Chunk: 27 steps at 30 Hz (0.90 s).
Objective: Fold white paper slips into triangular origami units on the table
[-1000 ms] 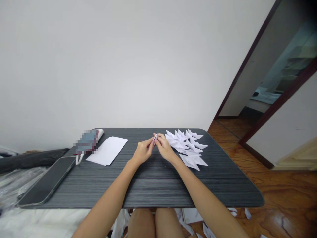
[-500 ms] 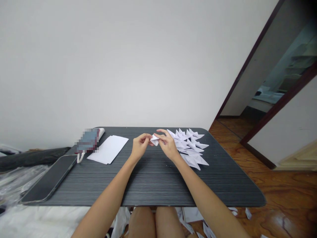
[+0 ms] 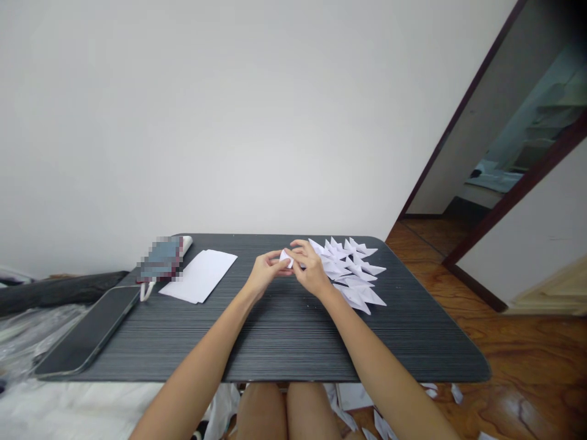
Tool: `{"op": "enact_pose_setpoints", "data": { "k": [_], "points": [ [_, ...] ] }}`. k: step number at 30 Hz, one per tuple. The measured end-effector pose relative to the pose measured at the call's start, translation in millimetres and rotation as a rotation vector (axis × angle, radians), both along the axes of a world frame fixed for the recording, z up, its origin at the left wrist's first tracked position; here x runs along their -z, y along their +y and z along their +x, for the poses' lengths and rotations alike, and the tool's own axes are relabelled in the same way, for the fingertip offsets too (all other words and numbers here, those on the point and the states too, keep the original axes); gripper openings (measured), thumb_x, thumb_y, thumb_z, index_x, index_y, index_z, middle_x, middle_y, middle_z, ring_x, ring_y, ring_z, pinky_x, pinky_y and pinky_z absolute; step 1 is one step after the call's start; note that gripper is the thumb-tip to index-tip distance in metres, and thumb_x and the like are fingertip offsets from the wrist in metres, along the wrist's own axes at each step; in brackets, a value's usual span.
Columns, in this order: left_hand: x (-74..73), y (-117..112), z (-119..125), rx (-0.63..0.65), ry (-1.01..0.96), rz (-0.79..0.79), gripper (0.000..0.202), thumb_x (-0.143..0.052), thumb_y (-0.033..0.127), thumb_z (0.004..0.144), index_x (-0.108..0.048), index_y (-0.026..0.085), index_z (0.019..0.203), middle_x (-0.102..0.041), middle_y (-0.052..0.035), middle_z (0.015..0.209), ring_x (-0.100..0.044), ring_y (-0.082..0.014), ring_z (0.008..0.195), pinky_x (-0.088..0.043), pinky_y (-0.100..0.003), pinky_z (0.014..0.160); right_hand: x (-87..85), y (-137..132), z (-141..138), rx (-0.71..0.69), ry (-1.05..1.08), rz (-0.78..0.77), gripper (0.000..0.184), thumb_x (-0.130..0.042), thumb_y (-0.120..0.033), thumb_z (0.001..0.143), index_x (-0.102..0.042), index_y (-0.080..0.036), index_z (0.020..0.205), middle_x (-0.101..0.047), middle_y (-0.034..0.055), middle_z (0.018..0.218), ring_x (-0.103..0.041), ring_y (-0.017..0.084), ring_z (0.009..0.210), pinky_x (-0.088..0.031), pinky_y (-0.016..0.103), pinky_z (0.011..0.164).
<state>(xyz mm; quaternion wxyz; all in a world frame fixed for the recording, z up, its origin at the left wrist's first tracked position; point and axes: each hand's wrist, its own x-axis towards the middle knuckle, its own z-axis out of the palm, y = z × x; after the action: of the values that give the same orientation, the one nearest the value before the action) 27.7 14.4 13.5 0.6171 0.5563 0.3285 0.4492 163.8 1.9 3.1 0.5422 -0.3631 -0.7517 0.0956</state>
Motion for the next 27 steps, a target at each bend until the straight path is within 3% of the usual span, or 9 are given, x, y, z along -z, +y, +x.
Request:
{"op": "enact_pose_setpoints", "data": {
  "k": [3, 6, 10, 20, 27],
  "points": [
    [-1.0, 3.0, -3.6, -0.022, 0.108, 0.115, 0.043, -0.063, 0.029, 0.064, -0.054, 0.006, 0.099, -0.065, -0.0073, 0.07, -0.061, -0.0152, 0.06, -0.049, -0.024, 0.054, -2.6, -0.6, -0.9, -0.008, 0.084, -0.105, 0.033, -0.043, -0.012, 0.074, -0.059, -0.023, 0.101, -0.053, 0.0062, 0.097, -0.052, 0.015, 0.086, -0.043, 0.032, 0.079],
    [-2.3, 2.0, -4.3, -0.019, 0.19, 0.211, 0.038, -0.061, 0.03, 0.066, -0.056, 0.006, 0.095, -0.064, -0.0069, 0.069, -0.059, -0.0129, 0.054, -0.043, -0.02, 0.046, -2.9, 1.5, -1.0, -0.005, 0.207, -0.333, 0.029, -0.051, -0.023, 0.072, -0.06, -0.018, 0.099, -0.061, 0.0058, 0.083, -0.055, 0.015, 0.073, -0.045, 0.03, 0.069],
    [-2.8, -2.3, -2.9, -0.01, 0.26, 0.275, 0.031, -0.058, 0.032, 0.068, -0.058, 0.007, 0.086, -0.064, -0.0059, 0.062, -0.056, -0.0111, 0.049, -0.038, -0.018, 0.043, -4.3, 3.4, 1.3, -0.094, 0.32, -0.496, 0.02, -0.056, -0.029, 0.067, -0.065, -0.014, 0.077, -0.064, 0.0056, 0.072, -0.056, 0.015, 0.064, -0.045, 0.027, 0.061],
    [-2.0, -5.0, -5.5, 0.023, 0.474, 0.465, 0.037, -0.04, 0.041, 0.079, -0.06, 0.01, 0.072, -0.065, -0.0055, 0.058, -0.048, -0.0077, 0.039, -0.039, -0.018, 0.043, -8.6, 0.4, 0.5, -0.091, 0.389, -0.491, 0.019, -0.057, -0.032, 0.066, -0.064, -0.015, 0.065, -0.06, 0.0034, 0.064, -0.053, 0.014, 0.059, -0.041, 0.025, 0.056],
    [4.7, -8.1, 4.4, 0.042, 0.28, 0.29, 0.033, -0.044, 0.04, 0.077, -0.052, 0.009, 0.07, -0.062, -0.0063, 0.056, -0.057, -0.0117, 0.042, -0.034, -0.016, 0.035, -7.7, -2.1, -5.6, 0.079, 0.34, -0.36, 0.021, -0.052, -0.03, 0.07, -0.06, -0.014, 0.058, -0.051, -0.0003, 0.053, -0.046, 0.01, 0.051, -0.036, 0.022, 0.048]
  ]
}}
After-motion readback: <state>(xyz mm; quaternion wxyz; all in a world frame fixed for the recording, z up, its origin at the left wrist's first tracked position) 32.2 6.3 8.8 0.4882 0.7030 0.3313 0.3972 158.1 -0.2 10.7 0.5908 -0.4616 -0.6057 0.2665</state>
